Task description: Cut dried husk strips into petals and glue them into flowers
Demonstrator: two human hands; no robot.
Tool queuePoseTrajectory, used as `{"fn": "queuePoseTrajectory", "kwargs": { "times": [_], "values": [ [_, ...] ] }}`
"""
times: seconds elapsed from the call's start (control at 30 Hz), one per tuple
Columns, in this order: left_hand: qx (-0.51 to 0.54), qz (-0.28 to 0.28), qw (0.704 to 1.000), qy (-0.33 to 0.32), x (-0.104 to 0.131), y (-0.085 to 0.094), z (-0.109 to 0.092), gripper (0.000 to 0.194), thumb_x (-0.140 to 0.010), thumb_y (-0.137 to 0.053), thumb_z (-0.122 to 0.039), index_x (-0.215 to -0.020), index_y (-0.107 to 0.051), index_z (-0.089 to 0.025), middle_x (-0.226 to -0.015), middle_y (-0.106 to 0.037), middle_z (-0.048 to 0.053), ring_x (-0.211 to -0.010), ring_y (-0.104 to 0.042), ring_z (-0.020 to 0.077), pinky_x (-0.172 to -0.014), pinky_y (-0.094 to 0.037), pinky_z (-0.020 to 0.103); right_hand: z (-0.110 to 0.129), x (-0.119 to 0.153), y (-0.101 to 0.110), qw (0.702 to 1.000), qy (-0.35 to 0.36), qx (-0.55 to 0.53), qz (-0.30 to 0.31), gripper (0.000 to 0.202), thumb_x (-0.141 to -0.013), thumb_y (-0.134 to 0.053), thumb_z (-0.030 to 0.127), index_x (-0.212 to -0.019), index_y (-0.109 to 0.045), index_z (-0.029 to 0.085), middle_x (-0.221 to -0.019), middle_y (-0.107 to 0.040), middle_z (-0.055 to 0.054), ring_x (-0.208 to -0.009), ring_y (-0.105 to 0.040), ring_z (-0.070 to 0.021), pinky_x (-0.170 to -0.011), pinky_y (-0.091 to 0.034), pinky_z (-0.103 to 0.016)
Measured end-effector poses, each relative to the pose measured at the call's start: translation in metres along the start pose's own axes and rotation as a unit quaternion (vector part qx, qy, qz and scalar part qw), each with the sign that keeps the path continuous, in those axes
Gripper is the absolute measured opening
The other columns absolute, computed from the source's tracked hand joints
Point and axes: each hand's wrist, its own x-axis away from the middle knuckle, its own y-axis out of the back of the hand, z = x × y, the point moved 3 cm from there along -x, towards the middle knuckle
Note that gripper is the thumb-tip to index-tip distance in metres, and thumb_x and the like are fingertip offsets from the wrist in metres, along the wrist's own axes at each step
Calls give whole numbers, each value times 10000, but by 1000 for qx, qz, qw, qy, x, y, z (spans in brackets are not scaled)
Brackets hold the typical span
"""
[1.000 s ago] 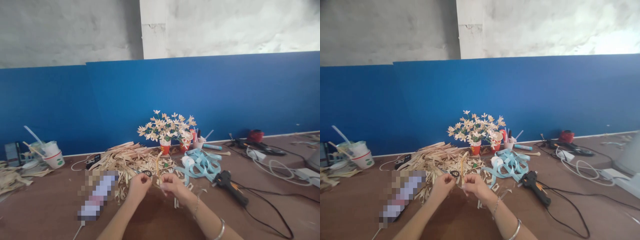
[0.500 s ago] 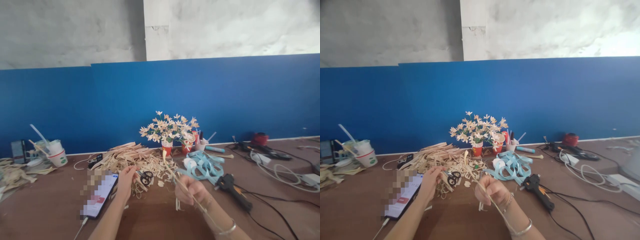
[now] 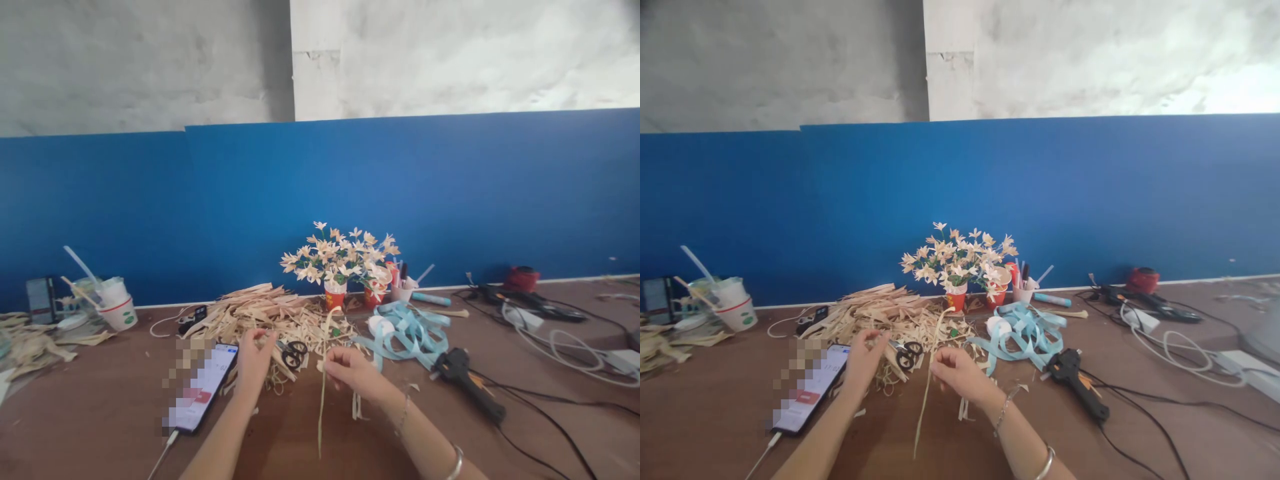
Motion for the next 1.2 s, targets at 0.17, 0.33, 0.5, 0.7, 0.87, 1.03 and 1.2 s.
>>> {"fn": "queuePoseTrajectory", "kwargs": {
  "times": [0.17, 0.33, 0.5, 0.7, 0.87, 1.03, 1.2],
  "values": [
    [-5, 150, 984, -91, 22, -20, -21, 172, -690, -578, -331, -688, -639, -170, -714, -615, 31, -622, -529, 161, -645, -416, 283, -4, -2, -4, 994, 13, 101, -24, 154, -776, -536, 291, -692, -500, 167, -521, -442, 69, -466, -416, -68, -463, -323, -178],
    [35, 277, 952, -129, 45, -34, -37, 136, -701, -582, -265, -658, -679, -181, -700, -633, 43, -699, -558, 178, -658, -419, 267, 0, -2, -4, 973, 62, 204, -82, 100, -745, -505, 167, -656, -548, 155, -572, -503, 38, -543, -431, -89, -523, -332, -193],
    [-18, 251, 950, -185, 55, -33, -44, 109, -690, -566, -188, -630, -656, -202, -704, -620, 44, -773, -551, 201, -728, -407, 299, -1, -1, -4, 953, 76, 271, -110, 116, -722, -502, 137, -638, -580, 153, -577, -555, 16, -565, -468, -113, -537, -346, -205],
    [-93, 188, 951, -227, 64, -36, -48, 117, -665, -510, -112, -596, -560, -192, -684, -567, 27, -756, -516, 188, -692, -382, 286, -2, -2, -10, 935, 99, 307, -147, 110, -670, -503, 94, -597, -553, 160, -590, -562, 6, -566, -468, -113, -548, -351, -203],
    [-49, 177, 966, -183, 63, -40, -43, 139, -647, -494, -119, -527, -498, -189, -613, -524, 9, -674, -501, 166, -643, -378, 264, 1, -2, -13, 934, 85, 302, -170, 111, -653, -492, 105, -566, -521, 167, -554, -539, 14, -545, -461, -112, -529, -333, -201],
    [-15, 215, 971, -105, 59, -42, -38, 119, -620, -495, -141, -510, -480, -185, -563, -500, -13, -611, -483, 147, -605, -373, 248, 7, -1, -17, 916, 87, 354, -168, 99, -649, -488, 109, -576, -517, 169, -564, -548, 5, -542, -456, -114, -524, -307, -204],
    [10, 241, 969, -46, 57, -42, -39, 89, -602, -490, -146, -519, -491, -180, -533, -496, -28, -569, -477, 134, -576, -372, 234, 11, 1, -20, 890, 98, 405, -185, 97, -676, -494, 116, -605, -534, 168, -590, -562, -10, -550, -454, -117, -530, -289, -214]
  ]
}}
